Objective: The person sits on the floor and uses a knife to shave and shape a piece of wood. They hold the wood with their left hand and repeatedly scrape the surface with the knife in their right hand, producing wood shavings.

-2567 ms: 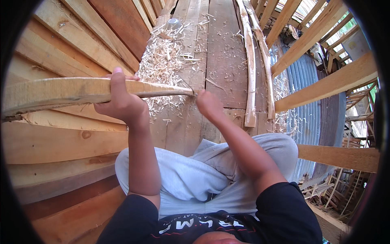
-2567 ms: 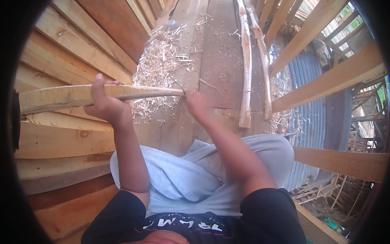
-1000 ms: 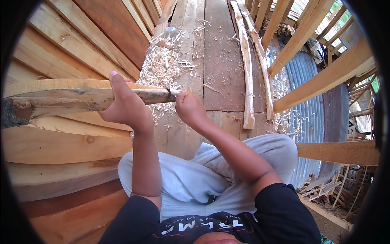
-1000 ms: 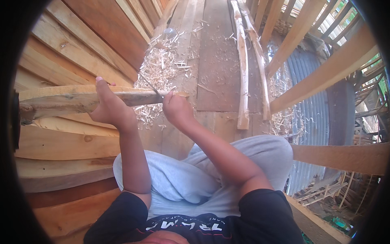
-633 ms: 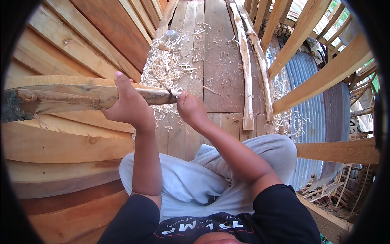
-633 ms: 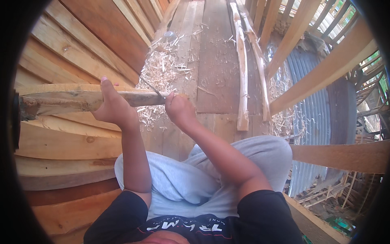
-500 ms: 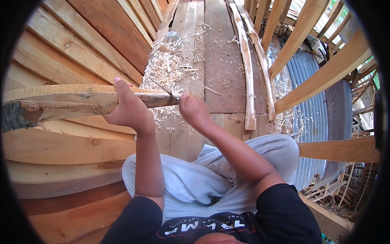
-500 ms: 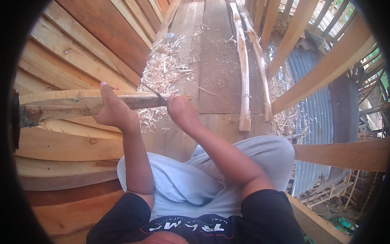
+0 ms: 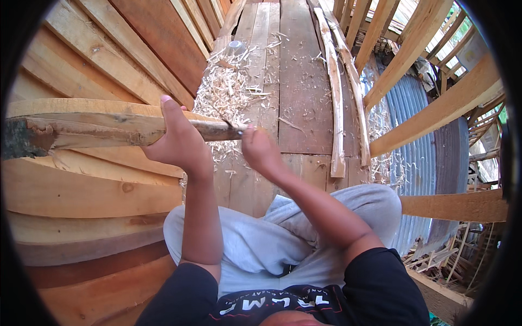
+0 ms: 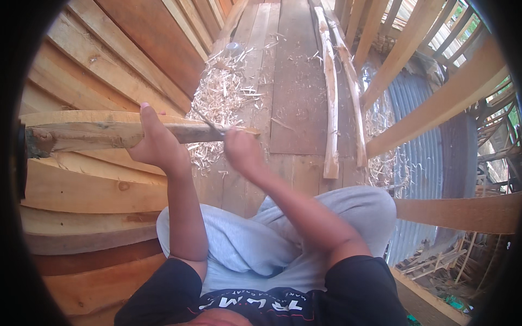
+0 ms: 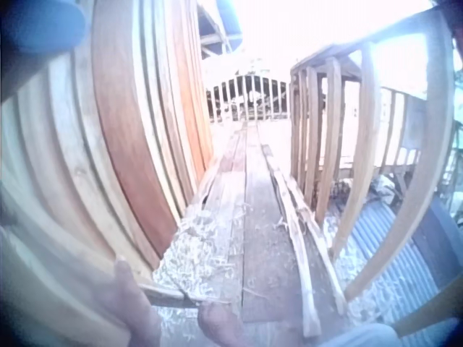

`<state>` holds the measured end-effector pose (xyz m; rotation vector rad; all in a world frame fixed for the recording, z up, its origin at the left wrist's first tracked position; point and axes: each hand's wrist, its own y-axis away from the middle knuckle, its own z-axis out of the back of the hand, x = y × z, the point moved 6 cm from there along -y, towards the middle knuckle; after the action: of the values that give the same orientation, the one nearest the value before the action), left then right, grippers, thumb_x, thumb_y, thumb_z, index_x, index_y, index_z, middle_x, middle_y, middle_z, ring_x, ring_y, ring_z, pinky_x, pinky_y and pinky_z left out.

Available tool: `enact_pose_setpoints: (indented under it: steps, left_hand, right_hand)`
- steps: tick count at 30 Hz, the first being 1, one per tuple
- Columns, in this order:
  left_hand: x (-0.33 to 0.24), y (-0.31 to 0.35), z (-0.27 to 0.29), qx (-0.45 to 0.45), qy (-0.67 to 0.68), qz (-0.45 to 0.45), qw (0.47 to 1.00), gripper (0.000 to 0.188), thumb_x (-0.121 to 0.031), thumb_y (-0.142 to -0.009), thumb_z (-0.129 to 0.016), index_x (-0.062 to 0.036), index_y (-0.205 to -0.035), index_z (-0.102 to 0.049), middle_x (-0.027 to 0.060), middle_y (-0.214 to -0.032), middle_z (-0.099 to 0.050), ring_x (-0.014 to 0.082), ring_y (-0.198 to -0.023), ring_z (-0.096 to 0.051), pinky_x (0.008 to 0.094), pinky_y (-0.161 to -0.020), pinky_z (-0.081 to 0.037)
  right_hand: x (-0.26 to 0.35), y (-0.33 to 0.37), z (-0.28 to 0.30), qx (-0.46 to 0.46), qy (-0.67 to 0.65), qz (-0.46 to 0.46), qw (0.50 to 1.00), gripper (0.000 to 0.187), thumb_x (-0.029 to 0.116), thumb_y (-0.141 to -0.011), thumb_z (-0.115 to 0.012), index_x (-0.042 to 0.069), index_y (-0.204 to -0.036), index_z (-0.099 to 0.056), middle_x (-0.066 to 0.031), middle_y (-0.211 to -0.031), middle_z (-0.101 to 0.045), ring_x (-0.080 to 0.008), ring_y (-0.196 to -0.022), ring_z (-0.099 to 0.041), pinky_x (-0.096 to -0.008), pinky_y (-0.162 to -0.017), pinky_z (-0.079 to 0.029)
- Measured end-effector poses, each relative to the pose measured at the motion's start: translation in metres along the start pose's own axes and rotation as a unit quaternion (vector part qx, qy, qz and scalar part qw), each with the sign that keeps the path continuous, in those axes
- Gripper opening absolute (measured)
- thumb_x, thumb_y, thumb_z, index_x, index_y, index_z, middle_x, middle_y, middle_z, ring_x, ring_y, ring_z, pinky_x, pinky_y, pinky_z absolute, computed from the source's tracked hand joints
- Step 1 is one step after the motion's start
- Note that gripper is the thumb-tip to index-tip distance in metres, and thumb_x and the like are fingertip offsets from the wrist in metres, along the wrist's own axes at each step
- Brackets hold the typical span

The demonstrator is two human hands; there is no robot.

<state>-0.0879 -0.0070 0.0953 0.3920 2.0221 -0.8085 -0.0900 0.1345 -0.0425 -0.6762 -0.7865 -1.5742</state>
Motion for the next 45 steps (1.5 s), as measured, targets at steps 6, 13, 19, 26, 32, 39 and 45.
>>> enact_pose_setpoints:
  steps: [6, 13, 19, 26, 32, 39, 45]
  left_hand:
    - [0.007, -0.008, -0.001, 0.093, 0.045, 0.081, 0.991, 0.036, -0.010, -0.086, -0.066, 0.0064, -0.116, -0.053, 0.0121, -0.096, -0.062, 0.0172, -0.083, -0.061, 0.0333, -0.076, -0.050]
    - [-0.011, -0.041, -0.007, 0.306, 0.192, 0.027, 0.932, 0.047, -0.017, -0.090, -0.058, -0.0003, -0.132, -0.043, 0.0129, -0.099, -0.061, 0.0264, -0.099, -0.059, 0.0512, -0.096, -0.047]
    - [-0.006, -0.045, 0.001, 0.346, 0.151, 0.054, 0.924, 0.042, -0.021, -0.092, -0.063, -0.0085, -0.127, -0.044, 0.0050, -0.084, -0.053, 0.0187, -0.084, -0.056, 0.0487, -0.092, -0.050]
    - [-0.014, -0.021, -0.008, 0.281, 0.198, 0.065, 0.937, 0.025, -0.015, -0.090, -0.064, -0.0077, -0.107, -0.047, 0.0043, -0.076, -0.050, 0.0166, -0.069, -0.052, 0.0401, -0.072, -0.051]
    - [-0.026, 0.003, -0.014, 0.290, 0.214, 0.054, 0.931, 0.024, -0.005, -0.089, -0.060, -0.0043, -0.107, -0.046, 0.0059, -0.074, -0.050, 0.0176, -0.066, -0.053, 0.0378, -0.068, -0.050]
    - [-0.025, 0.003, -0.015, 0.253, 0.174, 0.051, 0.950, 0.022, -0.003, -0.088, -0.060, -0.0030, -0.106, -0.048, 0.0062, -0.076, -0.051, 0.0173, -0.068, -0.053, 0.0369, -0.069, -0.050]
    - [-0.028, -0.001, -0.011, 0.250, 0.210, 0.046, 0.944, 0.025, 0.003, -0.088, -0.061, 0.0000, -0.107, -0.047, 0.0085, -0.076, -0.056, 0.0176, -0.065, -0.057, 0.0377, -0.068, -0.053]
  right_hand:
    - [-0.102, -0.037, -0.013, 0.046, 0.118, -0.082, 0.989, 0.038, 0.024, -0.098, -0.035, -0.003, -0.100, -0.061, -0.0261, -0.100, -0.066, -0.0464, -0.095, -0.062, -0.0548, -0.085, -0.049]
    - [-0.084, -0.041, -0.015, 0.083, 0.078, -0.077, 0.991, 0.045, 0.027, -0.100, -0.029, -0.005, -0.105, -0.060, -0.0298, -0.100, -0.065, -0.0468, -0.098, -0.062, -0.0530, -0.088, -0.048]
    - [-0.079, -0.034, -0.025, 0.178, -0.131, -0.179, 0.959, 0.054, 0.038, -0.100, -0.027, -0.005, -0.109, -0.059, -0.0252, -0.083, -0.065, -0.0383, -0.078, -0.067, -0.0447, -0.061, -0.051]
    - [-0.053, -0.018, 0.000, 0.111, -0.131, -0.167, 0.971, 0.056, 0.040, -0.100, -0.028, -0.006, -0.106, -0.060, -0.0268, -0.082, -0.065, -0.0402, -0.072, -0.066, -0.0480, -0.061, -0.052]
    - [0.010, 0.002, 0.033, 0.051, -0.086, -0.052, 0.994, 0.053, 0.030, -0.097, -0.030, -0.009, -0.090, -0.064, -0.0331, -0.088, -0.064, -0.0504, -0.084, -0.062, -0.0527, -0.087, -0.046]
    - [-0.004, -0.005, 0.026, -0.005, -0.044, -0.030, 0.999, 0.054, 0.032, -0.097, -0.032, -0.008, -0.083, -0.065, -0.0309, -0.085, -0.064, -0.0474, -0.085, -0.063, -0.0526, -0.083, -0.047]
    - [-0.004, -0.003, 0.026, -0.030, -0.022, -0.016, 0.999, 0.054, 0.034, -0.097, -0.032, -0.007, -0.084, -0.067, -0.0300, -0.086, -0.065, -0.0470, -0.085, -0.063, -0.0541, -0.084, -0.048]
